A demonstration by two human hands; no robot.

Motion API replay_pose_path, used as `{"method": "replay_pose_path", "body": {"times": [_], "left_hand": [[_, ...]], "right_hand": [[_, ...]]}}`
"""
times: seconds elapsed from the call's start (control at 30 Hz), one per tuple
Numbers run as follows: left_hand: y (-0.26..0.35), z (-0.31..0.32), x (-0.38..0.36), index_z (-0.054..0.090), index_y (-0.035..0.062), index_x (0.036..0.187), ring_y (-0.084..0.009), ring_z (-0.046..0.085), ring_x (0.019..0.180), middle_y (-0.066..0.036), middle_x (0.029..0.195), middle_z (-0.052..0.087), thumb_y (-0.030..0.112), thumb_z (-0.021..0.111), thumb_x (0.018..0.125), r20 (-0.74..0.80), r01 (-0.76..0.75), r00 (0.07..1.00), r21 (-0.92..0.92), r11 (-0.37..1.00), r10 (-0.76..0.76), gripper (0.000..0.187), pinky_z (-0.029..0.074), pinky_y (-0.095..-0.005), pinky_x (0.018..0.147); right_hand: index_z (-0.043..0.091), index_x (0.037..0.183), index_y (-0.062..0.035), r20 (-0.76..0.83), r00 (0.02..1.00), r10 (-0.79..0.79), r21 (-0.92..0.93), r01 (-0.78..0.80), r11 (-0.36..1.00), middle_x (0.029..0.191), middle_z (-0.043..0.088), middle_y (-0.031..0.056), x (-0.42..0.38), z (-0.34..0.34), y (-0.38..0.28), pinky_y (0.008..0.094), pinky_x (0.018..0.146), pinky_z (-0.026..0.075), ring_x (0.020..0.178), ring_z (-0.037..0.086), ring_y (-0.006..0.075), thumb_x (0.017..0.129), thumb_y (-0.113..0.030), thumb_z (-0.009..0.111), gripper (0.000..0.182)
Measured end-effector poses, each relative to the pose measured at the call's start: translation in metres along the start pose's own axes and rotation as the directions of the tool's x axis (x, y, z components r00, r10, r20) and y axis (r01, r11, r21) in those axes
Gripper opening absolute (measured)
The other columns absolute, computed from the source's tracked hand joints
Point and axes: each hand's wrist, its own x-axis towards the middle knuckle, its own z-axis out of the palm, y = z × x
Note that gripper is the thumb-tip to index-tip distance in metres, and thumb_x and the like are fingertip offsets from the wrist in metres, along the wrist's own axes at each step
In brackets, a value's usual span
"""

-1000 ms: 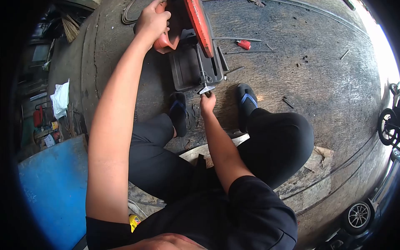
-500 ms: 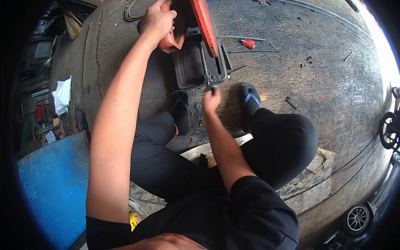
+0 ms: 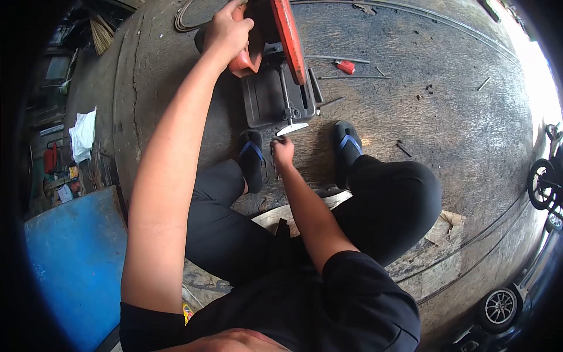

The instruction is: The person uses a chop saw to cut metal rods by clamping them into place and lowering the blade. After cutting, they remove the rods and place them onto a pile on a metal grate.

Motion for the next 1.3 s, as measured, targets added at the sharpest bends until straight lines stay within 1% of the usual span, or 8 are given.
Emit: {"method": "replay_pose_path", "body": {"times": [0.13, 0.27, 0.53, 0.6, 0.67, 0.73, 1.0, 1.3], "left_hand": [[0.001, -0.001, -0.002, 0.057, 0.0103, 0.127, -0.0352, 0.059, 0.113, -0.024, 0.118, 0.061, 0.01, 0.06, 0.075, 0.006, -0.018, 1.0, -0.001, 1.0, 0.018, 0.053, 0.046, -0.0395, 0.096], [-0.002, -0.001, -0.001, 0.058, 0.0105, 0.126, -0.0356, 0.059, 0.111, -0.025, 0.117, 0.062, 0.01, 0.06, 0.075, -0.004, -0.034, 0.999, 0.026, 0.999, 0.034, 0.051, 0.047, -0.04, 0.095], [-0.003, 0.0, 0.001, 0.058, 0.0109, 0.126, -0.0349, 0.06, 0.111, -0.025, 0.116, 0.062, 0.011, 0.06, 0.074, -0.003, -0.011, 1.0, 0.009, 1.0, 0.011, 0.052, 0.047, -0.0397, 0.094], [-0.003, 0.001, 0.001, 0.058, 0.011, 0.126, -0.0349, 0.06, 0.111, -0.025, 0.116, 0.062, 0.011, 0.06, 0.074, -0.004, -0.014, 1.0, 0.004, 1.0, 0.014, 0.052, 0.047, -0.0397, 0.094], [-0.003, 0.0, -0.001, 0.058, 0.0111, 0.126, -0.0348, 0.06, 0.111, -0.024, 0.116, 0.062, 0.01, 0.06, 0.074, 0.002, -0.018, 1.0, 0.003, 1.0, 0.018, 0.052, 0.047, -0.0395, 0.093], [-0.002, 0.001, -0.003, 0.057, 0.0112, 0.126, -0.0348, 0.06, 0.111, -0.024, 0.116, 0.062, 0.01, 0.06, 0.074, 0.016, -0.007, 1.0, -0.022, 1.0, 0.008, 0.052, 0.047, -0.0395, 0.093], [0.006, -0.006, -0.008, 0.057, 0.0114, 0.126, -0.0355, 0.059, 0.112, -0.023, 0.117, 0.062, 0.011, 0.06, 0.074, 0.009, 0.001, 1.0, -0.015, 1.0, -0.001, 0.052, 0.047, -0.04, 0.094], [-0.001, -0.001, -0.003, 0.057, 0.0108, 0.126, -0.0354, 0.058, 0.113, -0.023, 0.119, 0.061, 0.012, 0.059, 0.075, 0.005, 0.015, 1.0, -0.008, 1.0, -0.015, 0.051, 0.046, -0.0406, 0.096]], "right_hand": [[0.033, 0.138, 0.0003, -0.188, 0.981, 0.044, 0.02, -0.041, 0.999, 0.103, 0.062, 0.0096, -0.015, 0.0, -0.036, 0.032, 0.075, 0.049, 0.089, 0.06, 0.0167, 0.076, -0.005, 0.069, 0.072], [0.049, 0.116, -0.0035, -0.022, 0.957, 0.29, 0.742, -0.179, 0.646, 0.096, 0.053, 0.0058, 0.01, -0.013, -0.038, 0.0377, 0.092, 0.045, 0.094, 0.057, 0.0208, 0.091, -0.016, 0.051, 0.028], [0.055, 0.105, 0.0009, -0.185, 0.961, 0.207, 0.61, -0.053, 0.79, 0.094, 0.057, 0.0067, 0.06, -0.041, -0.039, 0.0337, 0.082, 0.048, 0.086, 0.058, 0.0189, 0.091, -0.008, 0.048, 0.018], [0.061, 0.084, -0.0024, -0.485, 0.824, -0.291, 0.005, 0.336, 0.942, 0.078, 0.06, 0.0062, 0.051, -0.026, -0.028, 0.0305, 0.062, 0.046, 0.07, 0.056, 0.0134, 0.083, -0.006, 0.055, 0.007], [0.062, 0.069, 0.0022, -0.024, 0.961, -0.275, -0.44, 0.237, 0.866, 0.066, 0.062, 0.0066, -0.021, -0.003, -0.034, 0.0332, 0.058, 0.048, 0.062, 0.058, 0.0147, 0.079, -0.011, 0.055, 0.018], [0.061, 0.065, 0.0056, 0.217, 0.969, -0.116, -0.287, 0.176, 0.942, 0.056, 0.059, 0.0063, -0.049, 0.03, 0.003, 0.0339, 0.053, 0.048, 0.053, 0.057, 0.016, 0.077, -0.015, 0.056, 0.025], [0.062, 0.072, 0.0066, -0.058, 0.992, -0.109, -0.195, 0.096, 0.976, 0.059, 0.059, 0.0079, -0.034, 0.009, -0.026, 0.0303, 0.054, 0.047, 0.054, 0.056, 0.0141, 0.083, -0.017, 0.057, 0.026], [0.052, 0.114, 0.0008, -0.38, 0.922, 0.068, 0.358, 0.079, 0.931, 0.088, 0.059, 0.0043, 0.001, -0.006, -0.038, 0.0249, 0.055, 0.041, 0.071, 0.058, 0.0129, 0.09, -0.04, 0.065, 0.049]]}}
